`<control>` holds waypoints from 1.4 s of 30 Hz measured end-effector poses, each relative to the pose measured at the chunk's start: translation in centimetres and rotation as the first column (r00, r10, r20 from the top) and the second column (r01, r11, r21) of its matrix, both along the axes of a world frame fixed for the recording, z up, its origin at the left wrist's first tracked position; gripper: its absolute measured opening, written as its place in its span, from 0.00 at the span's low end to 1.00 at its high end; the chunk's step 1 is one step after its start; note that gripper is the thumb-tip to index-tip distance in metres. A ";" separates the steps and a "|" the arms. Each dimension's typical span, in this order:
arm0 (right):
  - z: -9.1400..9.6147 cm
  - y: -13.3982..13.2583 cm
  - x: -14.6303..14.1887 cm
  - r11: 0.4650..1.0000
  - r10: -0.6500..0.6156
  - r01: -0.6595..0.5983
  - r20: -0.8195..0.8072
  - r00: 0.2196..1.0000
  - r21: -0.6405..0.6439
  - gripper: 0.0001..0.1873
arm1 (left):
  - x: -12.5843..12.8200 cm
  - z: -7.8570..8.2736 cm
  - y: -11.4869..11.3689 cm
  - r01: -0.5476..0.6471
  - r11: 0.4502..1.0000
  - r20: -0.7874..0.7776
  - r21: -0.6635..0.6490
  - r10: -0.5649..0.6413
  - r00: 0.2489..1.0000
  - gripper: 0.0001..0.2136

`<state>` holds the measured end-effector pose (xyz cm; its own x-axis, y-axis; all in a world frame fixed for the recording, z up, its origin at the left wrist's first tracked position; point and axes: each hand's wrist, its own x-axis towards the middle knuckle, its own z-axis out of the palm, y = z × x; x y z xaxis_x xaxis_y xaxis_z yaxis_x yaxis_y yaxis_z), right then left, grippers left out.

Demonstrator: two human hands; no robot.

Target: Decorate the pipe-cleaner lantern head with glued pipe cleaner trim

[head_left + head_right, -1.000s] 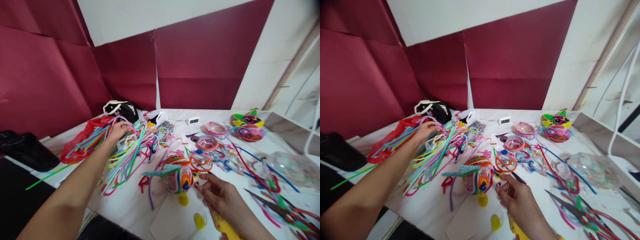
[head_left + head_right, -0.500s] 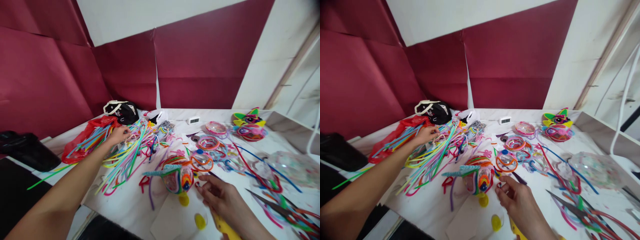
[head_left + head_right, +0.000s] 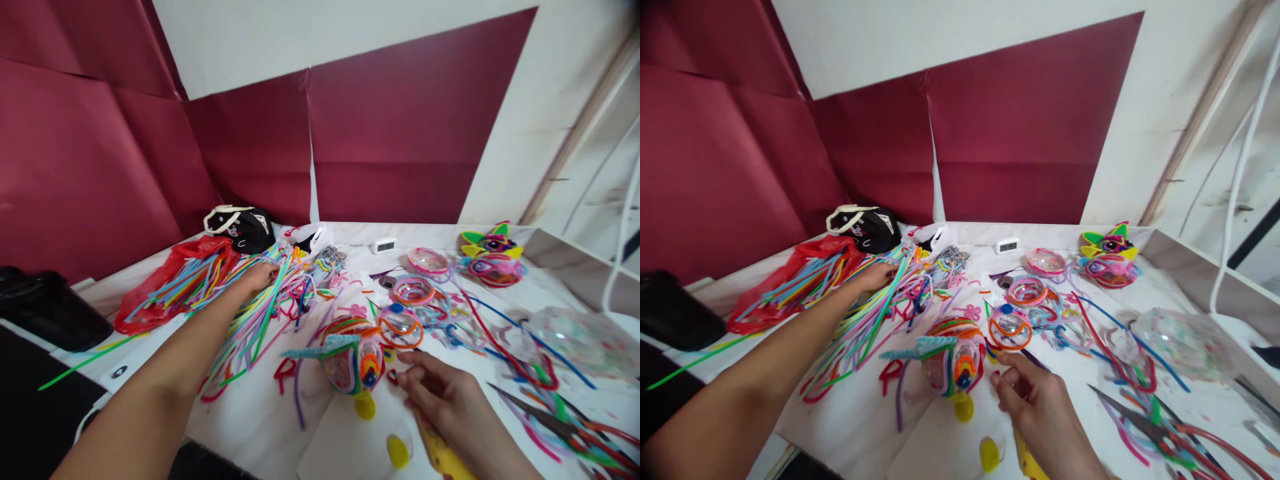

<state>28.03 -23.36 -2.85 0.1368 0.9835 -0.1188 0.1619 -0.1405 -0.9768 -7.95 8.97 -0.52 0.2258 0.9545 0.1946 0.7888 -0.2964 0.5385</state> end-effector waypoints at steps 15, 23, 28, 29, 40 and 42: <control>-0.6 -1.5 1.0 0.643 -0.501 -0.105 0.519 0.693 0.759 0.11 | -0.7 2.4 0.9 -0.126 0.992 0.021 0.010 0.125 0.992 0.11; 0.4 -1.8 1.4 0.515 -0.608 -0.281 0.576 0.546 0.810 0.15 | -0.1 3.3 0.4 -0.151 0.984 0.247 0.091 0.125 0.961 0.07; 0.6 -1.7 1.0 0.483 -0.614 -0.288 0.554 0.562 0.827 0.15 | 0.1 4.0 0.9 -0.196 0.969 0.350 0.153 0.133 0.927 0.07; 0.6 -1.8 0.9 0.498 -0.605 -0.281 0.561 0.565 0.820 0.15 | 0.1 4.1 1.1 -0.211 0.964 0.375 0.162 0.138 0.917 0.07; 1.2 -1.8 1.3 0.446 -0.569 -0.354 0.566 0.596 0.822 0.10 | 2.7 5.0 0.0 -0.147 0.989 0.707 -0.005 0.108 0.699 0.15; 1.1 -1.8 1.5 0.447 -0.563 -0.364 0.573 0.595 0.817 0.10 | 3.5 5.2 -0.8 -0.079 0.997 0.744 -0.022 0.069 0.665 0.15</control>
